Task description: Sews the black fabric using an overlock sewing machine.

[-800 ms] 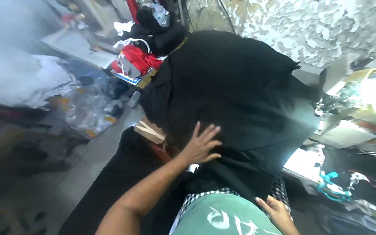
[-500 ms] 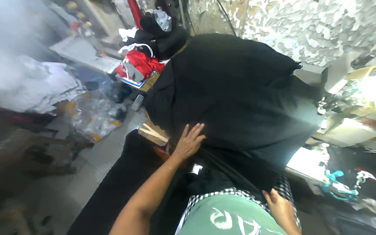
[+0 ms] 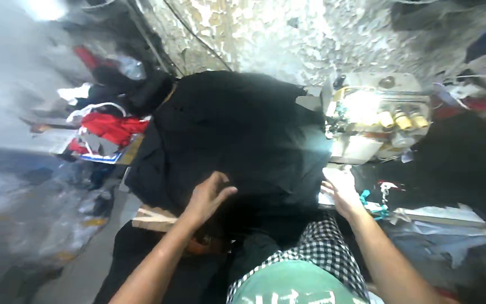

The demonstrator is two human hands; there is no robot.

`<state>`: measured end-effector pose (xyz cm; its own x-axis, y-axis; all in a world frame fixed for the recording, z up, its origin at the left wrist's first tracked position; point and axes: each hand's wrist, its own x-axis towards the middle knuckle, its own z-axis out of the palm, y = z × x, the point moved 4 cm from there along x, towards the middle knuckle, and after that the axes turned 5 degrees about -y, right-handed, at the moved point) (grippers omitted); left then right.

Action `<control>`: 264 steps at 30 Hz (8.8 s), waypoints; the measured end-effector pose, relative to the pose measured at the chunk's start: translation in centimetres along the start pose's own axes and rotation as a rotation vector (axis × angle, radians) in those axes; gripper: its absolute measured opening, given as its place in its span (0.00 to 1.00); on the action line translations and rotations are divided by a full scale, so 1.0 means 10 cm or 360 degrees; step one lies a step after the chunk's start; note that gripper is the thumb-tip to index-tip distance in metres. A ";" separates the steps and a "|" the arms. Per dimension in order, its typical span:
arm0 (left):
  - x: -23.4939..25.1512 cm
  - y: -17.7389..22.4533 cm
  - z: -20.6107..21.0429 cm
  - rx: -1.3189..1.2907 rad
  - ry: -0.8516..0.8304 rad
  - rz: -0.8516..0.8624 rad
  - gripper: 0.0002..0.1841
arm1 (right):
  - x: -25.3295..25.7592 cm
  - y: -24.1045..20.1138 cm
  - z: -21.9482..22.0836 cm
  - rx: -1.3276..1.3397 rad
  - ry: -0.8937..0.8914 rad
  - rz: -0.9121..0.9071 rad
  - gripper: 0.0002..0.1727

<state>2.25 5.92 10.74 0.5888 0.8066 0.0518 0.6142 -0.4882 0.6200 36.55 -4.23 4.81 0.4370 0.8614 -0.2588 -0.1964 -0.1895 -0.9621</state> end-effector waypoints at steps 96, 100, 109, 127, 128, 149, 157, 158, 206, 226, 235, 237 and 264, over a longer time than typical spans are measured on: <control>0.64 1.45 1.11 0.0095 -0.0241 0.0685 0.16 | 0.27 -0.27 0.06 0.0155 0.0399 -0.0315 0.21; 0.74 1.51 1.10 0.0143 -0.0178 0.0700 0.16 | 0.22 -0.28 0.08 0.0015 0.0407 -0.0297 0.21; 1.06 1.69 1.18 0.0389 -0.0065 0.0681 0.16 | 0.19 -0.25 0.09 -0.0104 0.0367 -0.0425 0.21; 0.74 0.71 1.39 0.0503 0.0126 0.1082 0.19 | -0.29 0.05 -0.14 0.0249 -0.0302 0.0149 0.02; 0.76 0.69 1.39 0.0489 0.0144 0.1062 0.18 | -0.34 0.09 -0.15 0.0249 -0.0332 0.0152 0.02; 0.38 0.98 1.64 0.0238 0.0174 0.1151 0.16 | -0.76 0.33 -0.09 0.0320 -0.0215 -0.0021 0.12; 0.52 1.08 1.78 0.0311 0.0518 0.1435 0.04 | -0.84 0.25 -0.13 0.0389 -0.0149 -0.0019 0.14; 0.52 1.10 1.76 0.0333 0.0525 0.1467 0.04 | -0.85 0.25 -0.15 0.0383 -0.0150 -0.0028 0.14; -0.03 1.62 1.63 0.0173 0.0495 0.1273 0.11 | -1.23 0.01 -0.15 0.0417 -0.0131 0.0008 0.15; 0.71 1.91 0.51 -0.0436 0.0958 0.1043 0.06 | 0.33 -0.74 0.05 -0.1307 0.0335 -0.1354 0.19; 0.76 1.94 0.36 -0.0423 0.0698 0.0874 0.06 | 0.36 -0.81 -0.09 -0.1457 0.0159 -0.1519 0.11; 0.69 1.97 0.39 -0.0494 0.0516 0.0799 0.06 | 0.39 -0.78 -0.14 -0.1465 0.0073 -0.1587 0.12; 0.56 1.76 1.39 0.0646 0.0235 0.1172 0.09 | -0.56 0.29 0.67 -0.1833 -0.0786 -0.0178 0.24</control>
<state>23.67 -2.80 11.04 0.8546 0.2581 0.4505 0.2590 -0.9640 0.0609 27.59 -6.47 4.06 -0.0217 0.9362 -0.3508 0.8075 -0.1904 -0.5582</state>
